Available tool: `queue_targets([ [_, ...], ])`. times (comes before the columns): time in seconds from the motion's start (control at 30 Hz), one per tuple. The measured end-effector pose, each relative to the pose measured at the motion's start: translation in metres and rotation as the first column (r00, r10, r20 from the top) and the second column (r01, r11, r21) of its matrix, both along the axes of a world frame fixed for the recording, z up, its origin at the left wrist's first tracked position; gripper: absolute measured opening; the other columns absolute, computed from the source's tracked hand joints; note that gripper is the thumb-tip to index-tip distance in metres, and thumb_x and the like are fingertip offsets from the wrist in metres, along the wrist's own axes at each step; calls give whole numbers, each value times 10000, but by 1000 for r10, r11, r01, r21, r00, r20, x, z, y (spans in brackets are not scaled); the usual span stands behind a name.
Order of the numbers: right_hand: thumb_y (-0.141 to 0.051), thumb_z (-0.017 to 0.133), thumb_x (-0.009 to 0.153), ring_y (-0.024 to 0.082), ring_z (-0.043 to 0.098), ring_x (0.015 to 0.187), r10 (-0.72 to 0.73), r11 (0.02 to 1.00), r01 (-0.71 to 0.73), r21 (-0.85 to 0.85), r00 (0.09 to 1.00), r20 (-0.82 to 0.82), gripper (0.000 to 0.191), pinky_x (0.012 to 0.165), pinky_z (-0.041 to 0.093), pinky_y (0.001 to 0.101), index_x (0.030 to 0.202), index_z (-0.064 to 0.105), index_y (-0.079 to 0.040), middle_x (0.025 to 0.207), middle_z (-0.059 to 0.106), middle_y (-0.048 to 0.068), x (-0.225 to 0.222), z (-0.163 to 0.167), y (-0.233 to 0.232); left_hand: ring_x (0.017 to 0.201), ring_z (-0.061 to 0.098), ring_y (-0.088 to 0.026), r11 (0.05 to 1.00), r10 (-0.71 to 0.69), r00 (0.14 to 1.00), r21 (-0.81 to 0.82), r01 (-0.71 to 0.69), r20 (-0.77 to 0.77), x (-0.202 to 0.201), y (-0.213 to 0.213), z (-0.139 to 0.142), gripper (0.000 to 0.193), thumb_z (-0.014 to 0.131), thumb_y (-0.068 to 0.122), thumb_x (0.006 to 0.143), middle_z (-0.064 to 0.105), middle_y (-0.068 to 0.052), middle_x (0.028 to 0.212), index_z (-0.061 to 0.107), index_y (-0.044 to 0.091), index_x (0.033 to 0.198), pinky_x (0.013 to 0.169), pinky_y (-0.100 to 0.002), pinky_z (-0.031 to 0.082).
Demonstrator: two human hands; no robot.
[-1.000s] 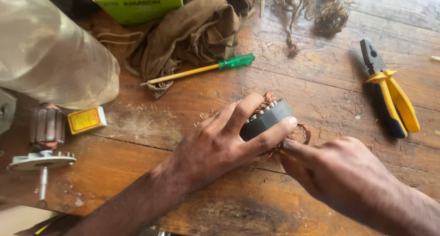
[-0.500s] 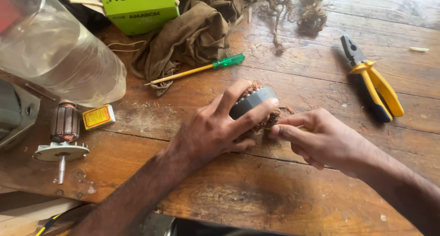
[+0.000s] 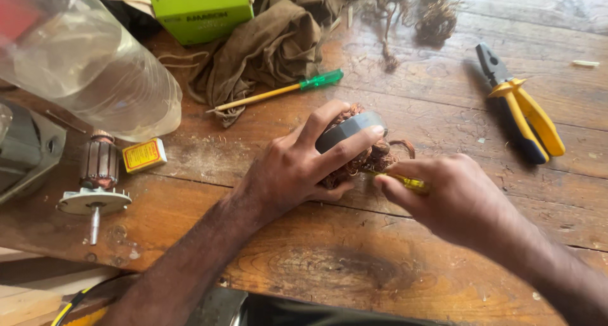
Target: The person pulls burnt copper wire windings out of a motor stator housing on a wooden workbench, using a screwdriver to pry the coils loose and pliers to grip and tear out the wire, working the coils free by hand throughout the clip.
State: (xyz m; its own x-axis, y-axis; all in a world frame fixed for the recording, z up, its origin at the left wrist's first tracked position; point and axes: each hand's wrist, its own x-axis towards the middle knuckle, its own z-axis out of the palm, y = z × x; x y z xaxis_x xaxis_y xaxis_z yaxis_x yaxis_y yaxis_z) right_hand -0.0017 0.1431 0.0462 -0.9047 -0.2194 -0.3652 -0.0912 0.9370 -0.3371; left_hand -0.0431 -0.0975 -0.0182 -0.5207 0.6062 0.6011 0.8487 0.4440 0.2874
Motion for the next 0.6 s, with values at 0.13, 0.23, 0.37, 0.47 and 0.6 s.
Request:
queue_targets([
  [0.13, -428, 501, 1010, 80, 706, 528, 219, 931, -229, 284, 973, 68, 344, 508, 639, 286, 1273, 653, -266, 715, 711, -37, 6, -2, -8, 1092, 718, -388, 1000, 15, 999, -2, -15, -51, -4, 2, -10, 836, 914, 387, 848, 426, -203, 1485, 433, 311, 1527, 780, -327, 659],
  [0.23, -407, 534, 1038, 130, 705, 521, 351, 887, -360, 289, 933, 85, 345, 512, 590, 330, 1307, 642, -220, 750, 703, 8, -5, -4, -3, 1055, 721, -377, 998, 54, 996, -39, -57, -74, -1, 0, -14, 822, 922, 381, 868, 431, -207, 1482, 435, 318, 1527, 763, -319, 674],
  [0.37, -370, 692, 907, 258, 698, 421, 383, 917, -398, -23, 895, -228, 257, 429, 592, 439, 1067, 761, -181, 610, 716, 107, -17, -7, 8, 1115, 720, -377, 999, 31, 995, -6, -32, -93, -3, 2, -14, 867, 902, 415, 846, 424, -185, 1485, 401, 321, 1547, 829, -347, 669],
  [0.47, -363, 714, 891, 300, 691, 464, 446, 893, -449, 37, 868, -219, 251, 441, 574, 466, 1057, 764, -182, 593, 697, 118, -24, -11, 12, 1118, 715, -369, 1000, 20, 998, -2, -20, -65, -6, 5, -15, 850, 889, 418, 884, 420, -193, 1513, 391, 327, 1566, 829, -329, 673],
  [0.6, -372, 727, 890, 290, 696, 462, 438, 896, -444, 4, 883, -168, 222, 478, 559, 469, 1018, 783, -200, 595, 692, 116, -36, -17, 18, 1161, 706, -347, 999, 34, 999, -9, -34, -35, -8, 4, -16, 814, 873, 404, 918, 415, -175, 1520, 386, 349, 1568, 873, -340, 620],
])
